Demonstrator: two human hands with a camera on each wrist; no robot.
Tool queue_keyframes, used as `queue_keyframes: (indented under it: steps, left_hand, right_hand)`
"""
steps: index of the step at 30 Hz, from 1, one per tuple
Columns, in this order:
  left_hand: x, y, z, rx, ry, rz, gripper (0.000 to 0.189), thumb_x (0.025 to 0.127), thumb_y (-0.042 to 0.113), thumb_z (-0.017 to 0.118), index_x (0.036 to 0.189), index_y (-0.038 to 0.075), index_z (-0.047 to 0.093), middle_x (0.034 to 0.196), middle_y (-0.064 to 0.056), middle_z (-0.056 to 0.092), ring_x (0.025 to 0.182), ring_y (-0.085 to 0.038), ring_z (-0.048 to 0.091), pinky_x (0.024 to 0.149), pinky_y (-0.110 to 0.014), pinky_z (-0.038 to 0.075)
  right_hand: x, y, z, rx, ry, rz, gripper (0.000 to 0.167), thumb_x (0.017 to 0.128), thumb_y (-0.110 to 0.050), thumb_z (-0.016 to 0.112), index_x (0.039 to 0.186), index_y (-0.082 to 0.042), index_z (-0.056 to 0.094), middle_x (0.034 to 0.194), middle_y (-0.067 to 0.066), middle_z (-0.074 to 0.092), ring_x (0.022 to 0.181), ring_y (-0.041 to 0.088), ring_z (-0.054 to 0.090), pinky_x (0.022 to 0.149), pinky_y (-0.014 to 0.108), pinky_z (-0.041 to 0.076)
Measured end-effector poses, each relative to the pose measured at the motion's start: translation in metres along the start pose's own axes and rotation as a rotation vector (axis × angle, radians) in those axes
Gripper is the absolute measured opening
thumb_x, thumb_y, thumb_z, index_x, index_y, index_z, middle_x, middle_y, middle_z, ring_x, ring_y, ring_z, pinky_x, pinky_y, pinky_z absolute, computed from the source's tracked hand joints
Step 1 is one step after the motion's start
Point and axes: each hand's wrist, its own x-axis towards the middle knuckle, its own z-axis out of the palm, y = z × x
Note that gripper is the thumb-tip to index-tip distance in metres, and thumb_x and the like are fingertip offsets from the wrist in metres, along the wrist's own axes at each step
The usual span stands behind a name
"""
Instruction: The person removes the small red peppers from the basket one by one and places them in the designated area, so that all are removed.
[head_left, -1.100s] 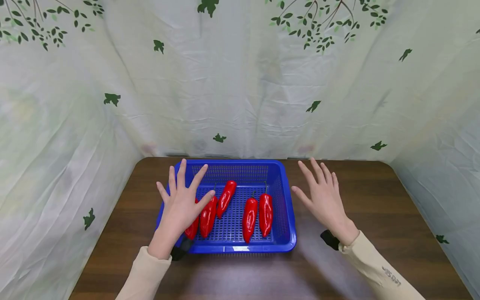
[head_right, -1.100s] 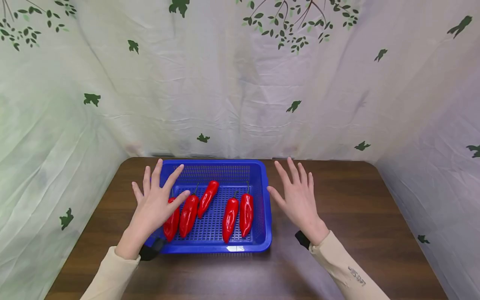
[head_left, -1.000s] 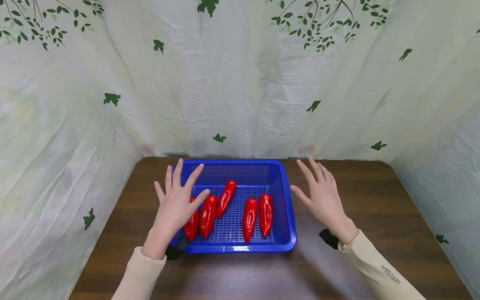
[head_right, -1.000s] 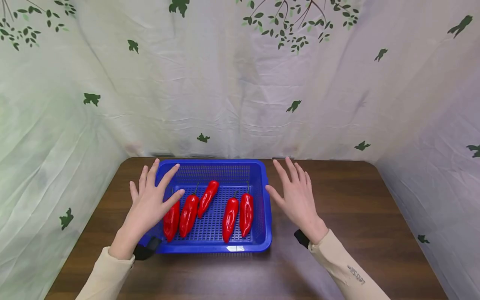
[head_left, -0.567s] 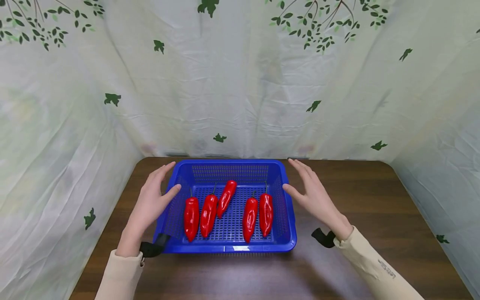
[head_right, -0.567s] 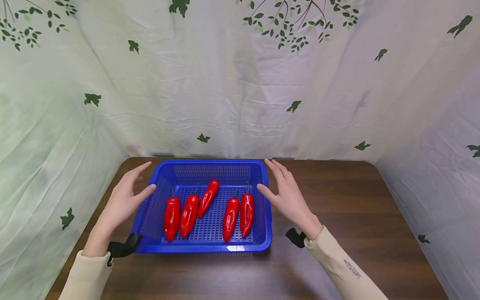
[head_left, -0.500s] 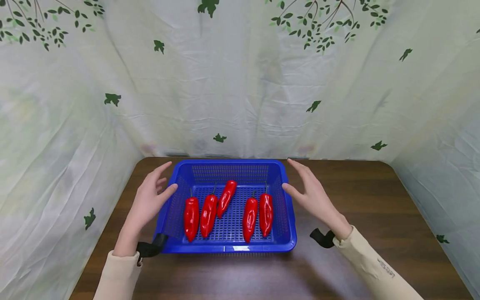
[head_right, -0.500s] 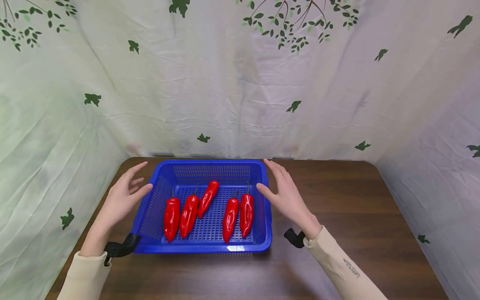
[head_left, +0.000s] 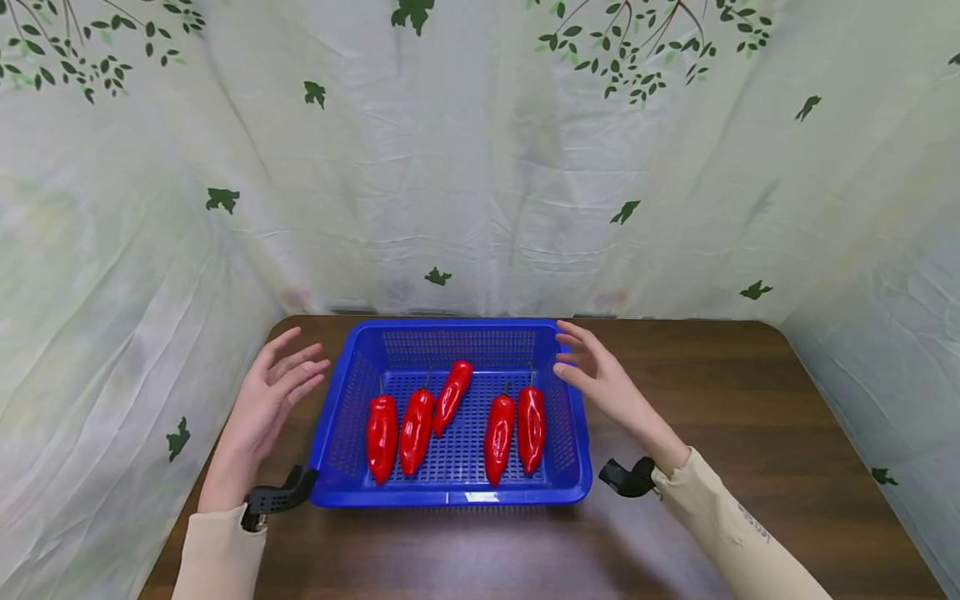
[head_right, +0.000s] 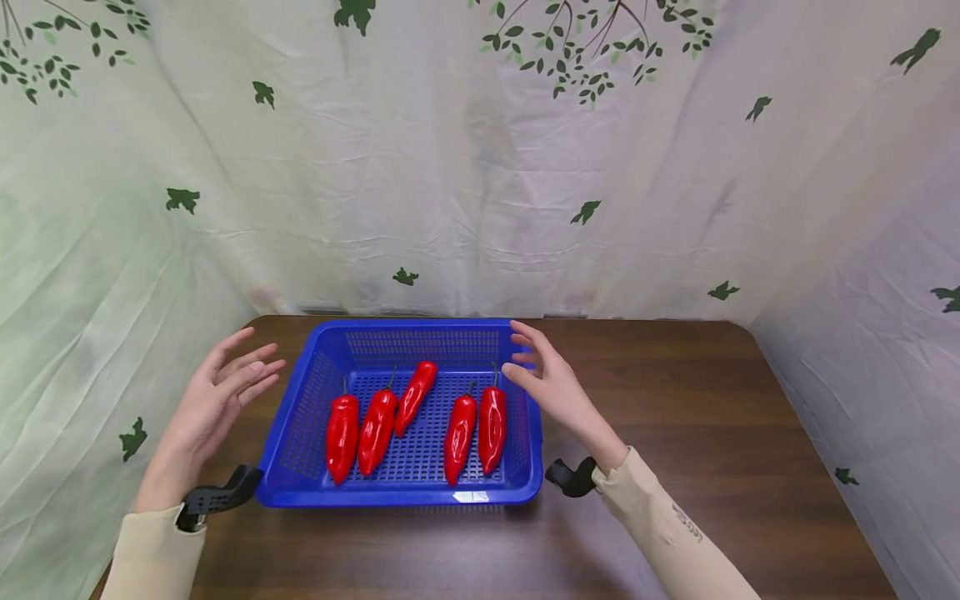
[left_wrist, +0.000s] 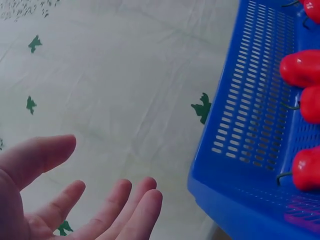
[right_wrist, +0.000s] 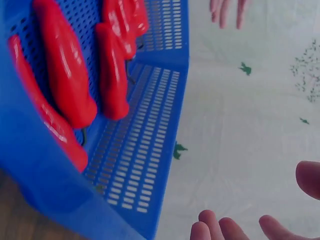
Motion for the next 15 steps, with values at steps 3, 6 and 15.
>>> queue_keyframes:
  steps: [3,6,15]
  left_hand:
    - [0.000,-0.001,-0.004,-0.072,0.003,-0.028,0.047,0.097,0.000,0.049,0.139,0.016,0.033,0.118,0.000,0.060,0.107,-0.015,0.062,0.092,-0.024,0.047]
    - [-0.001,-0.003,-0.009,-0.053,0.019,-0.077,0.044,0.098,0.004,0.050,0.138,0.015,0.035,0.117,0.002,0.060,0.106,-0.010,0.061,0.093,-0.021,0.045]
    - [0.000,-0.013,-0.023,0.211,-0.133,-0.326,0.059,0.102,0.024,0.045,0.153,0.020,0.014,0.153,-0.028,0.004,0.137,-0.041,0.017,0.093,-0.034,0.042]
  right_hand:
    - [0.002,0.000,0.002,0.062,-0.019,0.037,0.059,0.096,-0.010,0.056,0.148,-0.008,0.029,0.145,0.023,0.035,0.126,0.041,0.044,0.100,0.055,0.037]
    - [0.003,0.000,0.004,0.105,-0.032,0.063,0.059,0.097,-0.011,0.055,0.149,-0.007,0.027,0.145,0.024,0.035,0.126,0.041,0.044,0.103,0.056,0.034]
    - [0.005,0.002,0.011,0.135,-0.080,0.147,0.061,0.097,-0.017,0.055,0.150,-0.010,0.025,0.146,0.025,0.033,0.129,0.040,0.039,0.102,0.054,0.036]
